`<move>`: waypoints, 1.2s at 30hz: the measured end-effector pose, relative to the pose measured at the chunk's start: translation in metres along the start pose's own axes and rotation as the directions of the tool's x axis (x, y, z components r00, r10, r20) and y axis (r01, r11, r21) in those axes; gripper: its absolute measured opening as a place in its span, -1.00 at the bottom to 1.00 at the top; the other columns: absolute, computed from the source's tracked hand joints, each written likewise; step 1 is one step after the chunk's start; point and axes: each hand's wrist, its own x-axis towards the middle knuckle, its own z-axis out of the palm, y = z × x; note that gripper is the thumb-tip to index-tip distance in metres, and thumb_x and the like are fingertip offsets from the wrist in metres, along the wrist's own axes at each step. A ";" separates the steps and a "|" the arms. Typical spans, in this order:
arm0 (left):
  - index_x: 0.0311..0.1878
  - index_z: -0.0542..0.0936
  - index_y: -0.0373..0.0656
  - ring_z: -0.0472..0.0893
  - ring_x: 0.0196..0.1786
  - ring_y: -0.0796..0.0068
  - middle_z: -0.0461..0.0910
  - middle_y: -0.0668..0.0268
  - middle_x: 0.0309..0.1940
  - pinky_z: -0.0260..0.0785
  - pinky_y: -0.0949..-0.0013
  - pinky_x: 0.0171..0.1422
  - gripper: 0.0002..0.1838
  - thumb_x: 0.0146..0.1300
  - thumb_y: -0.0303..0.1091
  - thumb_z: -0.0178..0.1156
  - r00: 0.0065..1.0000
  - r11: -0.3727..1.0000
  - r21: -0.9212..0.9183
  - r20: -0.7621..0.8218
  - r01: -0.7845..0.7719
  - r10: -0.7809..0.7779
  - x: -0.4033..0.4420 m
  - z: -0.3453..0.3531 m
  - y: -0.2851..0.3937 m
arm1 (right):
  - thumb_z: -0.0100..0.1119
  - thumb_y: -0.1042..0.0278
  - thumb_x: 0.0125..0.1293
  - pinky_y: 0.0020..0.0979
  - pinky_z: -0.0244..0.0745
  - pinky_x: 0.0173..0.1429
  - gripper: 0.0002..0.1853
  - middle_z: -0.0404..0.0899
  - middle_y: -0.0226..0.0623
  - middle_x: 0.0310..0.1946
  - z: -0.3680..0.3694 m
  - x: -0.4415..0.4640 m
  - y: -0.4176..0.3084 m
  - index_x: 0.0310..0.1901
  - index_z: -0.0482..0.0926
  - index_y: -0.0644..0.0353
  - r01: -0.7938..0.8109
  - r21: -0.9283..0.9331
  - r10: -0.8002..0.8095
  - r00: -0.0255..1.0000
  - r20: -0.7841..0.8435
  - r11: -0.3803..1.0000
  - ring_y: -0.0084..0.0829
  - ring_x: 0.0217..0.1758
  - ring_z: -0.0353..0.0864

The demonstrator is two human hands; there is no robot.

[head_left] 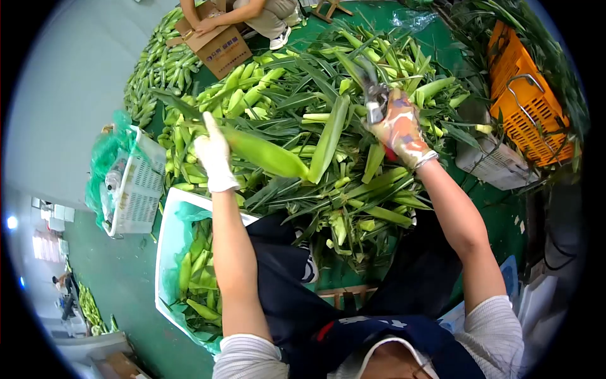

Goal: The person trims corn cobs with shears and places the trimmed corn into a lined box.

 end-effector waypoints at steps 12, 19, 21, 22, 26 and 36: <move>-0.45 0.62 -0.33 0.42 -0.52 0.65 0.57 0.36 -0.58 0.29 0.50 -0.39 -0.50 0.29 0.02 0.19 0.853 0.873 -0.476 0.495 0.105 0.167 -0.091 0.043 0.073 | 0.47 -0.03 -0.14 -0.27 0.45 0.00 -0.21 0.53 -0.06 -0.20 -0.013 -0.070 -0.050 -0.01 0.31 0.35 -0.255 0.610 -0.182 0.807 0.562 0.750 -0.21 -0.20 0.54; -0.38 0.66 -0.27 0.34 -0.54 0.75 0.53 0.47 -0.60 0.16 0.59 -0.46 -0.55 0.42 -0.07 0.05 0.728 0.877 -0.468 0.564 -0.107 0.390 -0.119 0.045 0.054 | 0.38 0.11 0.03 -0.35 0.47 -0.09 -0.48 0.55 -0.16 -0.27 -0.004 -0.039 -0.057 -0.09 0.41 0.25 -0.179 0.861 -0.054 0.971 0.231 0.476 -0.33 -0.21 0.56; -0.36 0.66 -0.25 0.34 -0.51 0.77 0.52 0.51 -0.56 0.17 0.62 -0.44 -0.55 0.44 -0.07 0.01 0.698 0.780 -0.577 0.455 -0.243 0.554 -0.132 0.057 0.053 | 0.39 0.19 0.01 -0.36 0.46 -0.18 -0.55 0.52 -0.25 -0.37 -0.018 -0.023 -0.061 -0.16 0.44 0.25 -0.191 0.882 -0.039 0.973 0.229 0.431 -0.39 -0.35 0.49; -0.37 0.64 -0.24 0.33 -0.51 0.76 0.50 0.54 -0.56 0.19 0.60 -0.43 -0.56 0.45 -0.09 -0.01 0.680 0.678 -0.655 0.332 -0.332 0.654 -0.137 0.067 0.051 | 0.38 0.20 0.01 -0.36 0.45 -0.21 -0.58 0.52 -0.29 -0.39 -0.006 -0.021 -0.061 -0.18 0.44 0.24 -0.135 0.910 -0.042 0.986 0.164 0.393 -0.41 -0.38 0.49; -0.28 0.67 -0.31 0.42 -0.44 0.58 0.62 0.26 -0.49 0.33 0.45 -0.19 -0.55 0.47 -0.14 -0.05 0.731 0.900 -0.383 0.552 -0.206 0.402 -0.121 0.049 0.041 | 0.41 0.30 0.02 -0.42 0.46 -0.23 -0.64 0.51 -0.41 -0.44 0.008 -0.021 -0.051 -0.24 0.44 0.20 -0.212 0.924 0.123 0.976 0.182 0.318 -0.52 -0.41 0.48; -0.02 0.50 -0.31 0.55 -0.10 0.30 0.56 0.17 -0.09 0.39 0.30 0.11 -0.50 0.42 0.03 -0.06 0.947 0.362 -0.878 0.260 0.313 -0.187 0.006 -0.020 -0.012 | 0.31 0.52 0.15 -0.53 0.49 -0.42 -0.81 0.59 -0.34 -0.49 -0.051 -0.001 -0.018 -0.30 0.44 0.21 -0.112 0.990 0.325 0.942 0.078 0.087 -0.51 -0.52 0.59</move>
